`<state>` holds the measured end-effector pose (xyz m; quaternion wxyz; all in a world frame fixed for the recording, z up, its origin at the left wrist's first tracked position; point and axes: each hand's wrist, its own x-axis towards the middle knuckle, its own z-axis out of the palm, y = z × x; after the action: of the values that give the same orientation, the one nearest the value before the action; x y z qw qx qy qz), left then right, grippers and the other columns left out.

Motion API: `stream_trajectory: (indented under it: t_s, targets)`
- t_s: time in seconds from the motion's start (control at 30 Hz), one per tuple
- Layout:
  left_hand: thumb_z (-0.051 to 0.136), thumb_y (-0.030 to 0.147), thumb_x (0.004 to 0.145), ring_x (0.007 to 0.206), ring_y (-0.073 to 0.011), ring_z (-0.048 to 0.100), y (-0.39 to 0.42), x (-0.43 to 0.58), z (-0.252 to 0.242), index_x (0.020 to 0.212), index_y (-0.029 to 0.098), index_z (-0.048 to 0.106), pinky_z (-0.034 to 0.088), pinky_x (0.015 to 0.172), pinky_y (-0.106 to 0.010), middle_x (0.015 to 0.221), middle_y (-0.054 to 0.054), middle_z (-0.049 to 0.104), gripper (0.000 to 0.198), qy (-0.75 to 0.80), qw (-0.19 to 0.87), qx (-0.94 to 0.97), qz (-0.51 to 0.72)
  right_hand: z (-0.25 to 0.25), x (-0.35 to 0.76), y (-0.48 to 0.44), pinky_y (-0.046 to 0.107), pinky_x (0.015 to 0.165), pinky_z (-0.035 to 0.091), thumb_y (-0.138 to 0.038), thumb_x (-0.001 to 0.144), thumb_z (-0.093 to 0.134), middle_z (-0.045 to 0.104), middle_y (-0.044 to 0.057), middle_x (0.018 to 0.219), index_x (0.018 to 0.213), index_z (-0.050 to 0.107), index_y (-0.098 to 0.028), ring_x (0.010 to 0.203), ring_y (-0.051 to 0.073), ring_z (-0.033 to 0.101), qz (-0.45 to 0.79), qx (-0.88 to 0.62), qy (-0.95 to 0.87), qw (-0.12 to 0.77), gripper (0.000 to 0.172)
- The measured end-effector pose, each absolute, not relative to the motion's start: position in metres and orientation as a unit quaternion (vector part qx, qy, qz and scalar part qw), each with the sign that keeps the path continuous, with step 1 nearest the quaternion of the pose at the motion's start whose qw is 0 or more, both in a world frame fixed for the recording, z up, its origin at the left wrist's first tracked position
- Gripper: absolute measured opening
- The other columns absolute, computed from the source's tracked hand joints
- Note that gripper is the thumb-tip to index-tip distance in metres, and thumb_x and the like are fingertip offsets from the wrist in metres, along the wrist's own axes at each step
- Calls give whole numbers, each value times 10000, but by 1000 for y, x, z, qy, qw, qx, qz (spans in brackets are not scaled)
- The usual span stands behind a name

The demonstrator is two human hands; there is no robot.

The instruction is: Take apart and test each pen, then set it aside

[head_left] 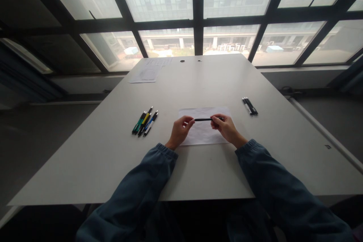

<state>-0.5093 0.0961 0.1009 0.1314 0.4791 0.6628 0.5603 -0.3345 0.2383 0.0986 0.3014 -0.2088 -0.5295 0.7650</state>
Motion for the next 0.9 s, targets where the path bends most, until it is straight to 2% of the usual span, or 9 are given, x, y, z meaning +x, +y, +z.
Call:
stream_trajectory:
  t_s: [0.13,0.2,0.3,0.37,0.5,0.7,0.8,0.9]
  targets:
    - [626,454,868,680,-150,622,97,-509,101,874,168,666,496,636,-262,777,-39,683,289,644,174,470,578,98,-334,239,263,535,418,-427,710,803,652,18,634,859,695,-159,559,131,573,771,-202,-524,300,325]
    - [656,433,852,700,-140,622,97,-508,102,1015,177,650,504,647,-256,848,-41,681,303,632,183,464,593,98,-334,239,263,537,419,-421,712,804,652,17,637,859,696,-160,563,130,573,772,-202,-523,299,319]
    - [719,379,806,748,-131,627,97,-506,102,1230,217,561,515,676,-253,981,-48,674,480,615,183,473,604,98,-334,239,262,538,421,-431,710,805,653,17,636,855,696,-161,561,130,571,771,-205,-524,298,325]
    - [725,358,799,757,-133,629,97,-506,102,1199,216,581,516,688,-257,991,-52,674,448,617,167,481,600,98,-334,239,261,535,420,-432,710,804,656,19,636,856,698,-160,559,129,572,771,-206,-524,297,327]
    - [679,367,835,766,-157,636,96,-505,102,979,186,668,514,705,-275,900,-50,686,231,637,141,483,584,97,-334,240,260,540,422,-413,714,807,656,22,632,861,701,-155,561,129,577,776,-202,-518,298,315]
    - [630,434,868,701,-154,627,97,-507,103,847,165,661,498,661,-266,775,-34,679,271,645,170,477,572,94,-335,240,268,537,419,-419,706,812,661,28,639,857,705,-155,560,134,574,776,-201,-518,299,323]
    - [594,446,891,689,-148,628,99,-509,100,928,158,652,499,658,-266,790,-46,685,296,622,226,474,581,95,-335,240,274,536,422,-433,697,814,656,26,632,857,707,-159,555,135,568,773,-204,-519,302,335]
    - [692,407,825,755,-154,646,100,-509,98,1128,183,614,502,672,-262,923,-62,700,385,619,229,474,583,95,-334,240,277,539,425,-433,703,807,655,26,637,858,707,-162,559,136,569,772,-202,-520,305,327]
